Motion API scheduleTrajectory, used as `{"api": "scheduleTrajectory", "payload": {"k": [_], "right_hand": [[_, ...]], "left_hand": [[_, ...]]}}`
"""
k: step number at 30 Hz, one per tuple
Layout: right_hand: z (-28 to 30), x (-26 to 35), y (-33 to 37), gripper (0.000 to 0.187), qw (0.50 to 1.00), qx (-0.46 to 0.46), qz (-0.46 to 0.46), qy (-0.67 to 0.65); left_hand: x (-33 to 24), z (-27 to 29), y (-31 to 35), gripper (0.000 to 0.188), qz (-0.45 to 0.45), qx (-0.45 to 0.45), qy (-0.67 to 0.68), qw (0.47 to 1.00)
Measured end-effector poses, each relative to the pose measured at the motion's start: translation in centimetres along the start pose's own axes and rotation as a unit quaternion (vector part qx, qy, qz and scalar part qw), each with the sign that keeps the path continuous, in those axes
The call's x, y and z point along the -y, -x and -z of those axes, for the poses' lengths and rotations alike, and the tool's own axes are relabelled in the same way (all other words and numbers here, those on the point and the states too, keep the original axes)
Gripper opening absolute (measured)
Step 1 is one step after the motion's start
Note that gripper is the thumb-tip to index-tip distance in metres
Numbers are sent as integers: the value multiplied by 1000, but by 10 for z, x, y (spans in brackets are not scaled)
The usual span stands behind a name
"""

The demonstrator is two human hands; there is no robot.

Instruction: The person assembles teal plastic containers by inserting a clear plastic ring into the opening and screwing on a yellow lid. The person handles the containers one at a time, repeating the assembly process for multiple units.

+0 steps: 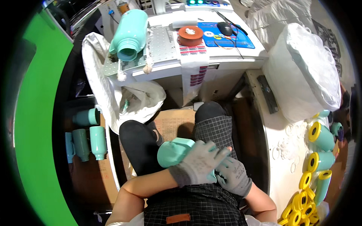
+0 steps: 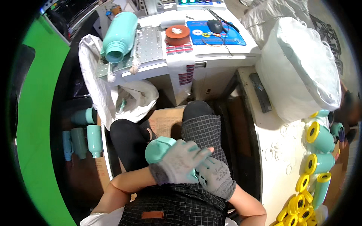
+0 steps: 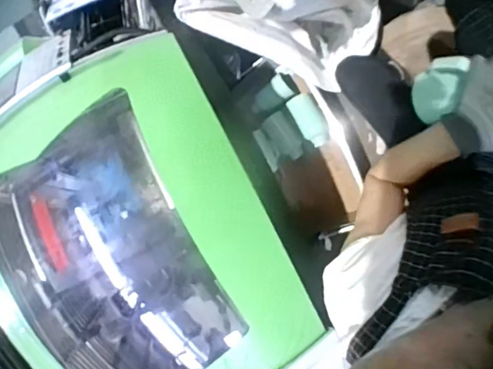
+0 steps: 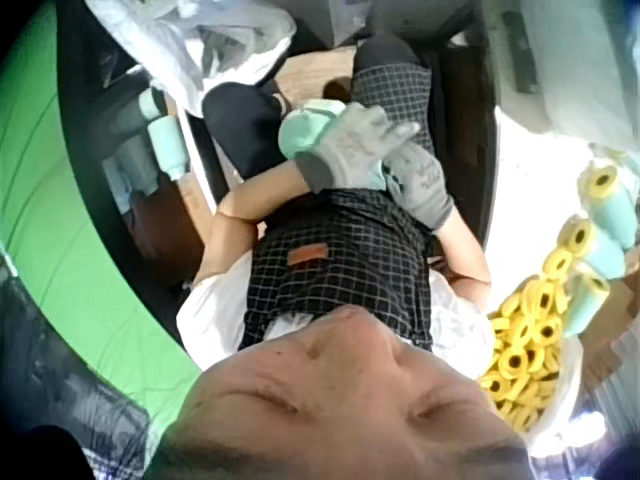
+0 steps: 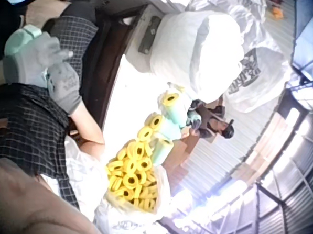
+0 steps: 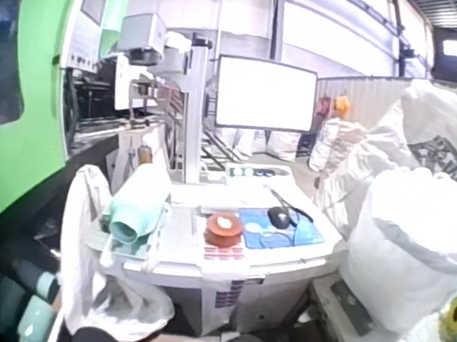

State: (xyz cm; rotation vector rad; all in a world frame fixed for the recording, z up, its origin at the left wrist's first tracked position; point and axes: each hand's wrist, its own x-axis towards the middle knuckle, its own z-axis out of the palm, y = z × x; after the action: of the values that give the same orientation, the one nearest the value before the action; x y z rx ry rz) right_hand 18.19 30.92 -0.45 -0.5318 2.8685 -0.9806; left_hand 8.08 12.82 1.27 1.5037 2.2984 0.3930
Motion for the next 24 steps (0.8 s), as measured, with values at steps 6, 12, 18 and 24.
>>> {"api": "scheduleTrajectory", "payload": {"k": [6, 12, 18, 24], "right_hand": [[2, -18, -2, 24, 962, 114, 129, 214], [3, -40, 19, 19, 811, -573, -21, -118], [-43, 19, -163, 54, 935, -327, 55, -126], [-44, -5, -154, 56, 916, -354, 30, -185]], "left_hand": [[4, -28, -4, 96, -66, -54, -25, 996], [65, 7, 54, 83, -11, -213, 232, 949], [24, 11, 84, 86, -109, -197, 217, 950], [24, 44, 88, 76, -27, -210, 163, 964]]}}
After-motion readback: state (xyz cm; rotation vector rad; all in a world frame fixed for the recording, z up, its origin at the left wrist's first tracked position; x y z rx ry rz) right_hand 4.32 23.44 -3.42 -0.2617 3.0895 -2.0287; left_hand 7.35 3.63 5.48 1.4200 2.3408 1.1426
